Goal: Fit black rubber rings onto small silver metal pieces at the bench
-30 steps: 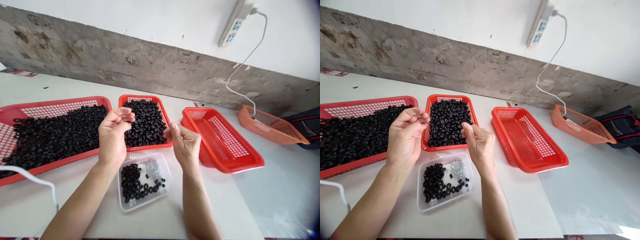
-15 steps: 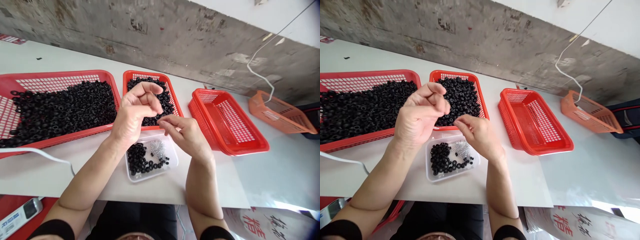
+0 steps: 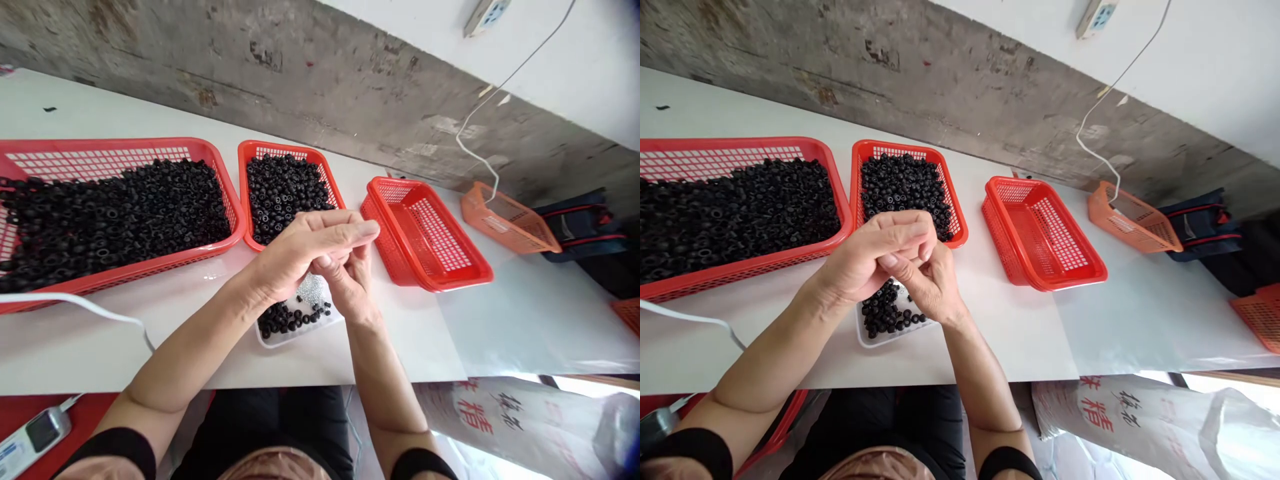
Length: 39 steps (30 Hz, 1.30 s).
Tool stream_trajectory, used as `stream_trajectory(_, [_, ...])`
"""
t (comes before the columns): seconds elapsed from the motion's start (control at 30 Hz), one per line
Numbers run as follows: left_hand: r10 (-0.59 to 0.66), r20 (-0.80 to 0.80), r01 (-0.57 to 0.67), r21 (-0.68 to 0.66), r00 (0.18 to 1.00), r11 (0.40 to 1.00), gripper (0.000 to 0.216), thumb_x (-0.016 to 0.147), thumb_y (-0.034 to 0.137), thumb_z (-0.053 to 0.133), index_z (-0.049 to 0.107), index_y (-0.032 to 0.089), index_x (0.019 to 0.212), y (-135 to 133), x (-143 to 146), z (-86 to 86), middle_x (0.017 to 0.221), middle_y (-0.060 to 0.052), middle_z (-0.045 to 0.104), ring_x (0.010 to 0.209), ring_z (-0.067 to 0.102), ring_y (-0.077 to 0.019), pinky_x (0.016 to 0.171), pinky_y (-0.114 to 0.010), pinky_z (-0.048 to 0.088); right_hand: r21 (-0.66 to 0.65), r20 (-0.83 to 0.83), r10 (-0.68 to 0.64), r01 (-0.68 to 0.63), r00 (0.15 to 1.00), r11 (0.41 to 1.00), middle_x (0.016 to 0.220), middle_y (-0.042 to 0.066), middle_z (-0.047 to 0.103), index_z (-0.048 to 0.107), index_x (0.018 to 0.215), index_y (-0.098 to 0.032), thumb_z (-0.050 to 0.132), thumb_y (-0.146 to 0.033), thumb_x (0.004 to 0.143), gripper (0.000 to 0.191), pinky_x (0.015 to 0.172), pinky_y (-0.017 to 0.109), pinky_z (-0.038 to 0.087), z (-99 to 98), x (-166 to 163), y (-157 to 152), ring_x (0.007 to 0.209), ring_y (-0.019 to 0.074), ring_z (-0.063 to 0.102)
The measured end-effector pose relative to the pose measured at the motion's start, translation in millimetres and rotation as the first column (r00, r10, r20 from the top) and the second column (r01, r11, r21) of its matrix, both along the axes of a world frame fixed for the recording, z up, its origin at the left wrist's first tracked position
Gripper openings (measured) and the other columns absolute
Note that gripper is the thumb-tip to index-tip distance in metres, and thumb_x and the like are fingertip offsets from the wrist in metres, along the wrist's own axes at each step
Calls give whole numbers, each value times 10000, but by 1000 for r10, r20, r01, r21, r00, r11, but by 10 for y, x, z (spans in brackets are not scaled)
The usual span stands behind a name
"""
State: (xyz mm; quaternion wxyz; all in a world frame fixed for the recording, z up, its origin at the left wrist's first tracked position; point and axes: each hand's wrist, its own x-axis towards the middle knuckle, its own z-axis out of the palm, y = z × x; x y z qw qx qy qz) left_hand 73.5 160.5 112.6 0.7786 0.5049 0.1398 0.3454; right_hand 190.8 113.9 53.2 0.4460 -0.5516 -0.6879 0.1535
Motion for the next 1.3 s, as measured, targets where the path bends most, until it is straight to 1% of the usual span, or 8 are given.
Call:
stream_trajectory(0.17, [83, 16, -82, -61, 996, 995, 474, 721, 578, 786, 567, 195, 548, -61, 14, 57, 523, 57, 250, 490, 190, -93, 459, -282, 277, 64, -102, 20, -14, 995, 998, 718, 40, 680, 679, 1078, -247, 413, -526, 1023, 390, 572, 355, 601, -29, -44, 48, 684, 228, 698])
stream_trajectory(0.4, [37, 133, -37, -1, 990, 999, 387, 790, 590, 705, 672, 209, 730, 4, -130, 34, 545, 46, 344, 509, 286, -121, 550, -298, 333, 125, -155, 305, -288, 940, 950, 1262, 122, 670, 540, 1238, -234, 407, -761, 916, 631, 876, 384, 635, 279, -160, 158, 1163, 268, 674])
stream_trajectory(0.53, [-111, 143, 93, 130, 983, 987, 400, 750, 618, 735, 722, 225, 824, 29, -155, 20, 796, -45, 592, 725, 524, -192, 701, -316, 436, 214, -203, 289, -246, 936, 945, 1315, 102, 658, 503, 1351, -284, 484, -607, 979, 493, 882, 369, 646, 278, -133, 140, 1183, 247, 669])
stream_trajectory(0.73, [-40, 204, 23, 82, 978, 996, 392, 798, 587, 717, 677, 210, 698, 34, -29, -71, 696, -34, 563, 731, 545, -195, 790, -337, 462, 148, -216, 160, -130, 963, 980, 1242, 59, 715, 649, 1237, -295, 582, -571, 945, 408, 901, 353, 642, 231, -49, 189, 1119, 231, 706])
stream_trajectory(0.97, [-50, 303, 45, 24, 952, 999, 424, 683, 403, 877, 505, 202, 719, 9, 30, -140, 1048, -89, 683, 695, 582, -132, 777, -320, 511, 59, -587, 401, -457, 703, 888, 1399, 127, 603, 626, 1295, -269, 462, -770, 888, 666, 921, 480, 615, 292, 54, 195, 1238, 327, 625])
stream_trajectory(1.03, [-130, 340, 114, 67, 931, 991, 429, 715, 312, 855, 448, 189, 654, 3, 73, -160, 972, -77, 690, 669, 582, -116, 759, -309, 510, 73, -684, 422, -521, 595, 851, 1301, 105, 666, 657, 1263, -273, 505, -722, 900, 597, 938, 486, 598, 346, 63, 169, 1202, 323, 640])
stream_trajectory(1.13, [-224, 354, 199, 105, 908, 974, 444, 764, 268, 799, 390, 190, 611, 1, 140, -180, 853, -70, 686, 732, 612, -148, 715, -292, 491, 64, -700, 420, -535, 578, 843, 1156, 88, 723, 725, 1153, -252, 615, -648, 869, 499, 921, 482, 593, 385, 79, 150, 1093, 317, 678])
stream_trajectory(1.3, [-60, 274, 49, 45, 960, 998, 376, 770, 297, 806, 475, 181, 633, -32, 193, -165, 696, -12, 598, 705, 563, -150, 689, -295, 461, 145, -766, 401, -473, 502, 869, 1094, 62, 731, 758, 866, -251, 685, -504, 882, 263, 897, 484, 600, 302, 83, 193, 1051, 292, 690])
